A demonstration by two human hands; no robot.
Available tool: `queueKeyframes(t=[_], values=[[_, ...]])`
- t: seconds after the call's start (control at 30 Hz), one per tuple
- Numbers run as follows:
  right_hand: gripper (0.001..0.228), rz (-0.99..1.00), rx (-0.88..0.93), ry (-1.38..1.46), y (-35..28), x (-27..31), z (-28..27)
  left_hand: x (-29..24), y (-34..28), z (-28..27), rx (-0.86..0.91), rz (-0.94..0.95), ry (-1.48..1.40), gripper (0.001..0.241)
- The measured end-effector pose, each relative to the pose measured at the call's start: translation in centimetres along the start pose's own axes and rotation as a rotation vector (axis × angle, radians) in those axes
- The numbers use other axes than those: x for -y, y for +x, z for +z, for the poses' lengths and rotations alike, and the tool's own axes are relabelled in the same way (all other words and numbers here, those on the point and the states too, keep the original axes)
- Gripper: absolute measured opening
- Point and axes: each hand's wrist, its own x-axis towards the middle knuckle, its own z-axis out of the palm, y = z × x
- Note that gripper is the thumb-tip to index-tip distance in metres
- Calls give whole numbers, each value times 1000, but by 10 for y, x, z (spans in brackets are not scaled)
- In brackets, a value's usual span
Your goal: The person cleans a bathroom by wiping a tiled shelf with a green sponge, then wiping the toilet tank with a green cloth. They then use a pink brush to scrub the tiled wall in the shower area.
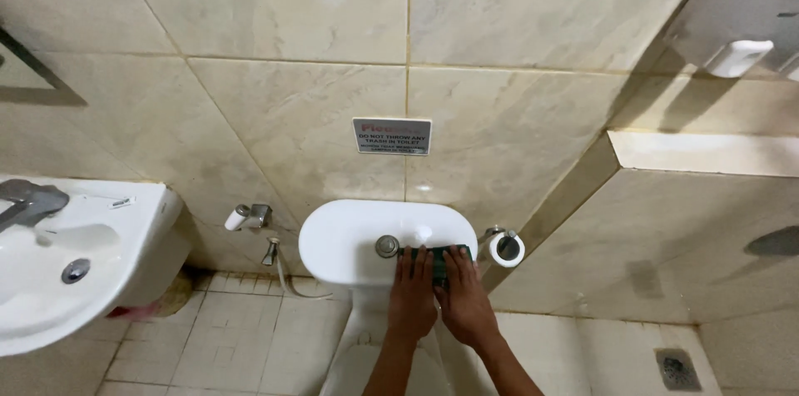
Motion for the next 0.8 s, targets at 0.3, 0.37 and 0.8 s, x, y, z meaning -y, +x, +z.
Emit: queueKeyframes(t=[0.3,0.37,0.8], values=[[65,58,34,42,22,-6,-7,14,22,10,86,-10,26,71],[65,58,39,6,34,-15,-1,16,37,10,104,-24,37,70],[66,42,-17,-40,98,-39,12,42,100,27,-1,6,63,65]])
